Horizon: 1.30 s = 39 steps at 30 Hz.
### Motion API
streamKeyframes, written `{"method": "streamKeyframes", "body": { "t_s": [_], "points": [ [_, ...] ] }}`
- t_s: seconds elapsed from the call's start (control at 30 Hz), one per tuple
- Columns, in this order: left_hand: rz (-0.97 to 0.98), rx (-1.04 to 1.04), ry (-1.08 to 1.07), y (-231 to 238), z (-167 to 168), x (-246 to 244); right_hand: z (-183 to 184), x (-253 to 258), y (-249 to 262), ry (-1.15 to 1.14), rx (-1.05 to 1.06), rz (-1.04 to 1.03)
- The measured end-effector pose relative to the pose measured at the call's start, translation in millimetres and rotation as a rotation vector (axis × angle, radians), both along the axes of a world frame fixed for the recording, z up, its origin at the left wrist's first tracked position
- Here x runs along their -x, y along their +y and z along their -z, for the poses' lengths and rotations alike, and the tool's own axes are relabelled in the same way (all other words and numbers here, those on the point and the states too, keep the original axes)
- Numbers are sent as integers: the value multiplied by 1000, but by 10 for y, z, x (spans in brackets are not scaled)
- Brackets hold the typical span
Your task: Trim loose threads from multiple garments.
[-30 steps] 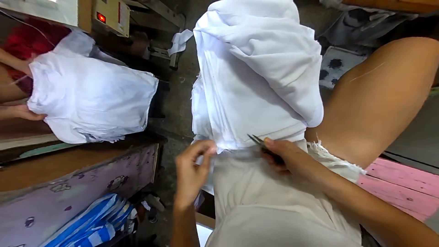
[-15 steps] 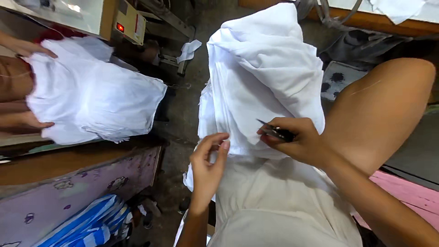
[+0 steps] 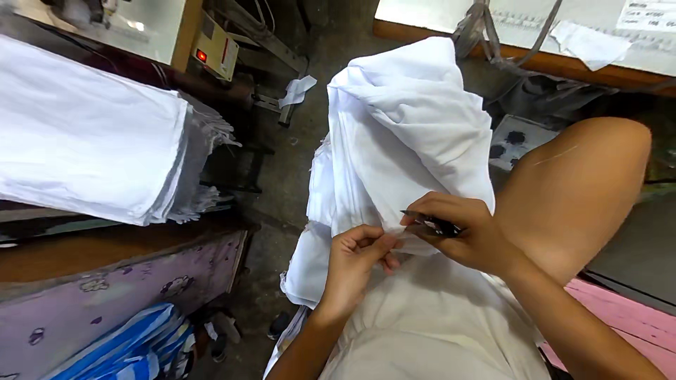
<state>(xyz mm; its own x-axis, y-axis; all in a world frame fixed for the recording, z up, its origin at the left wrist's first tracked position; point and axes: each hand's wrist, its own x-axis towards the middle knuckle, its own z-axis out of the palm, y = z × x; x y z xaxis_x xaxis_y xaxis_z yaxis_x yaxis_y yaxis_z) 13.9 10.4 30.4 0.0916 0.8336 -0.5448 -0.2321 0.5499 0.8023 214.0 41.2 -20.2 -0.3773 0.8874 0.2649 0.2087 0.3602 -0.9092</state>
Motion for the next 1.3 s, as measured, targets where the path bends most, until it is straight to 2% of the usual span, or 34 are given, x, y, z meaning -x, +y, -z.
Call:
{"method": "streamKeyframes", "body": {
  "t_s": [0.17,0.33,0.5,0.6,0.73,0.83,0.97,1.3],
  "points": [
    [-58,11,1,-89,40,132,26,-3,-18,-37,-36,-15],
    [-170,272,-211,-96,-54,86,70,-22,-47,-132,-121,-64],
    [-310,363,-411,-102,-50,27,90,-68,-73,-213,-146,-94],
    [-307,223,-355,-161,-9,-35,71,-95,-69,-242,-167,-99],
    [-131,-320,49,-304,154,-140,-46,-208,-95,-325,-156,-65],
    [-97,-553,148,-350,253,-176,-257,-313,-140,-489,-213,20],
    [-61,-662,209,-363,272,-205,-491,-344,-243,-707,-350,70],
    [-17,-762,407,-338,219,-221,-756,-92,-443,-856,-442,191]
  ]
}}
